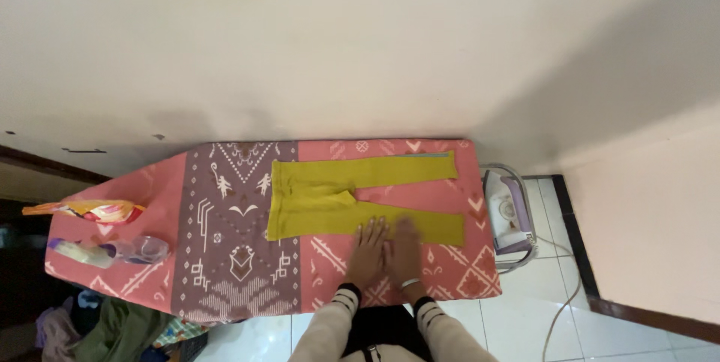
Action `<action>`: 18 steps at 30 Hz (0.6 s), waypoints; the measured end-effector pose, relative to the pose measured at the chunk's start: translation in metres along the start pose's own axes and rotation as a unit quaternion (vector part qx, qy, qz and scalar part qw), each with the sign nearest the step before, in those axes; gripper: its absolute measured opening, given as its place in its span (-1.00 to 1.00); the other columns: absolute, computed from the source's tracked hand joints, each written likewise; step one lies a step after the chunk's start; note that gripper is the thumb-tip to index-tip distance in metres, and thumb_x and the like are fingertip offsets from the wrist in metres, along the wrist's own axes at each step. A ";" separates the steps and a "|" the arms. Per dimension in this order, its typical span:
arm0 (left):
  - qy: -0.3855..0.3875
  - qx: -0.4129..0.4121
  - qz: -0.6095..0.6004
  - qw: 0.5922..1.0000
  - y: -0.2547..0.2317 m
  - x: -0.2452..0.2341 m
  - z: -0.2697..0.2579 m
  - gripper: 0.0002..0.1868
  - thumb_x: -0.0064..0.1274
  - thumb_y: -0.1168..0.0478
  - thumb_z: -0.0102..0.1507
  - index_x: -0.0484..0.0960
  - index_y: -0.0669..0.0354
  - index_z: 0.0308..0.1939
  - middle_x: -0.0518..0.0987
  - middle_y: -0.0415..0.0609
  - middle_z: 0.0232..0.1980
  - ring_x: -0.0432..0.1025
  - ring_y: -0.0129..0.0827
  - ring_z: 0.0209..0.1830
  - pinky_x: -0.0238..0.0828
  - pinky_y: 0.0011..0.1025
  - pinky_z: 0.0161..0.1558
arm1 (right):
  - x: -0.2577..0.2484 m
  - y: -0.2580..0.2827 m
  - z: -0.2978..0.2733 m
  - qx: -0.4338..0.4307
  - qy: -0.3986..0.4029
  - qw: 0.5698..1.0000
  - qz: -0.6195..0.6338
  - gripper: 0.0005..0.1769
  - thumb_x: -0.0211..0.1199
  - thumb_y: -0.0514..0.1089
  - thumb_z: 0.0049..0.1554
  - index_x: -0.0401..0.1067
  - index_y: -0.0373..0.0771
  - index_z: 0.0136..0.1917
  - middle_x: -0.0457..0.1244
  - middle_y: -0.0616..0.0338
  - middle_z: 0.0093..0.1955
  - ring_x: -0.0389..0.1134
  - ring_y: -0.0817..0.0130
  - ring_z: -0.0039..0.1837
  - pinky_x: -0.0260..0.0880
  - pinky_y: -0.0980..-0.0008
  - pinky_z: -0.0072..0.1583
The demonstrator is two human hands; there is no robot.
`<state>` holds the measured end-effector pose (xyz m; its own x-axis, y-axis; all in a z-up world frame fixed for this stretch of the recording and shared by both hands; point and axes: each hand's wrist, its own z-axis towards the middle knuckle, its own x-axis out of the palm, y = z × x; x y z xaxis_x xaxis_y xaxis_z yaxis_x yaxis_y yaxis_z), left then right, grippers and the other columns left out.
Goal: The person picks up a pair of yellow pants from a laundry basket, spreads them on an ironing board, sprays them with liquid from a bottle, and irons them using an iron before folding and placing them on a chair.
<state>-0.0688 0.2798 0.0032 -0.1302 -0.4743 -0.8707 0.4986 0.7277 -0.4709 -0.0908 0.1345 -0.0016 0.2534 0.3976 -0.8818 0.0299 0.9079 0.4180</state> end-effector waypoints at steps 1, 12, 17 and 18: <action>-0.002 -0.003 0.001 1.000 0.002 0.001 0.003 -0.34 -0.23 0.23 0.34 0.15 0.26 0.55 0.11 0.16 0.64 -0.14 0.02 0.65 -0.41 0.06 0.56 | -0.001 0.006 -0.002 -0.053 0.051 0.997 0.015 -0.22 -0.01 -0.02 0.21 -0.01 -0.47 0.58 -0.11 -0.30 0.64 -0.18 -0.21 0.66 -0.32 -0.11 0.57; 0.021 -0.298 0.193 0.935 0.070 -0.091 -0.080 -0.33 -0.45 -0.12 0.41 -0.03 -0.11 0.59 -0.14 0.06 0.66 -0.29 -0.07 0.67 -0.49 -0.02 0.55 | -0.069 -0.077 -0.007 0.066 0.032 0.996 -0.040 -0.21 -0.16 0.09 0.30 -0.15 -0.32 0.66 -0.23 -0.17 0.72 -0.22 -0.12 0.68 -0.35 -0.09 0.60; -0.126 -0.333 0.181 0.917 0.077 -0.071 -0.120 -0.32 -0.39 -0.14 0.41 0.06 -0.14 0.61 -0.05 0.03 0.67 -0.22 -0.01 0.67 -0.43 0.00 0.59 | -0.058 -0.062 -0.010 0.173 0.021 0.982 -0.077 -0.10 -0.18 0.23 0.28 -0.23 -0.39 0.65 -0.30 -0.21 0.71 -0.35 -0.13 0.72 -0.44 -0.22 0.56; -0.120 -0.354 0.182 0.910 0.078 -0.067 -0.122 -0.33 -0.36 -0.14 0.39 0.09 -0.13 0.59 -0.03 0.02 0.67 -0.21 -0.01 0.67 -0.41 0.00 0.58 | -0.055 -0.056 -0.014 0.164 0.025 0.983 -0.076 -0.10 -0.18 0.23 0.28 -0.23 -0.39 0.65 -0.30 -0.21 0.71 -0.35 -0.13 0.72 -0.44 -0.22 0.56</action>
<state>-0.1262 0.4284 0.0074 0.1657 -0.1705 -0.9713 -0.2162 0.9547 -0.2045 -0.1195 0.0640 0.0202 0.1735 0.2743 -0.9459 0.3755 0.8695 0.3210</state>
